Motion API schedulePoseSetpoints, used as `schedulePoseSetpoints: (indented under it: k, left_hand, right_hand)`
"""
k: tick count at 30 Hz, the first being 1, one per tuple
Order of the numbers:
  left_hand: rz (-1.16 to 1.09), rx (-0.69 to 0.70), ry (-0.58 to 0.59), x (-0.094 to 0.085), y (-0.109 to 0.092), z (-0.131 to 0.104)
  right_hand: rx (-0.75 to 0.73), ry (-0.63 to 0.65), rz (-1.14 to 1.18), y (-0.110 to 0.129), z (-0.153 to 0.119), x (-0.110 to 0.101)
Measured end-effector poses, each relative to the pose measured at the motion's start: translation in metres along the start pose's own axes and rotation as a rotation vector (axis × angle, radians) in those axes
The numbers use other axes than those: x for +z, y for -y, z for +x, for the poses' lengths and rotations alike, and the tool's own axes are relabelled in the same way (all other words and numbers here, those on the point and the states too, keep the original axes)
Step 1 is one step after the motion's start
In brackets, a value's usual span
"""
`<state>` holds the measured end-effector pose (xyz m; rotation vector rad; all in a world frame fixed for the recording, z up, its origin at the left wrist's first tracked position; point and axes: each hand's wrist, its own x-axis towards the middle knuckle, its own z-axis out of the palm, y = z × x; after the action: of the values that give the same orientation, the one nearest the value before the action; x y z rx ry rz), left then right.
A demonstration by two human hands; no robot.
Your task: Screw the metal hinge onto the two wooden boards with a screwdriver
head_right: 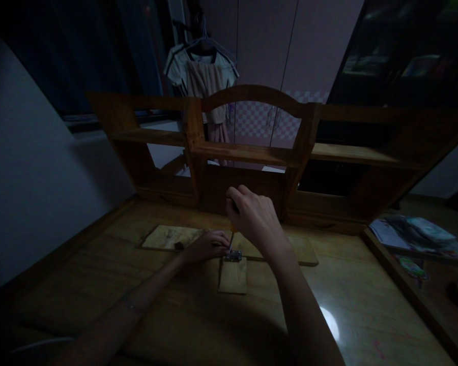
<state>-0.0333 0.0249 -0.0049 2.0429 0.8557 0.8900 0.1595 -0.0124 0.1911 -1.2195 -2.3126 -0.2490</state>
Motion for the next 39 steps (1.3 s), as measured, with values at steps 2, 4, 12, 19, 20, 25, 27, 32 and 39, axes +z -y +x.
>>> schedulePoseSetpoints:
  k: [2, 4, 12, 19, 20, 25, 27, 32, 39]
  left_hand:
    - [-0.008, -0.007, 0.008, -0.001, -0.001, 0.000]
    - [-0.013, -0.001, 0.022, -0.002, -0.003, -0.001]
    - [-0.039, 0.028, 0.027, -0.004, -0.004, 0.000]
    - [-0.044, 0.005, 0.032, -0.004, -0.006, -0.001]
    - [-0.047, 0.000, 0.034, -0.004, -0.007, -0.001]
    - [-0.030, -0.009, 0.040, -0.003, -0.003, 0.000]
    - [-0.032, 0.000, 0.039, -0.003, -0.001, 0.000]
    - [-0.049, 0.038, 0.024, -0.002, -0.001, 0.000]
    - [-0.043, -0.028, 0.050, -0.004, -0.008, -0.001]
  right_hand:
    - [-0.008, 0.004, -0.002, 0.000, 0.000, 0.000]
    - [-0.029, 0.004, 0.021, 0.001, -0.002, -0.003]
    - [-0.048, 0.019, 0.059, 0.003, -0.004, -0.008]
    - [-0.040, 0.000, 0.061, 0.001, -0.002, -0.005]
    - [-0.049, 0.011, 0.081, 0.002, -0.003, -0.007]
    - [-0.070, 0.057, 0.129, 0.005, -0.006, -0.013]
    - [-0.054, 0.046, 0.103, 0.005, -0.005, -0.011]
    - [-0.024, 0.005, 0.034, 0.004, -0.003, -0.007]
    - [-0.102, 0.026, 0.096, 0.005, -0.006, -0.008]
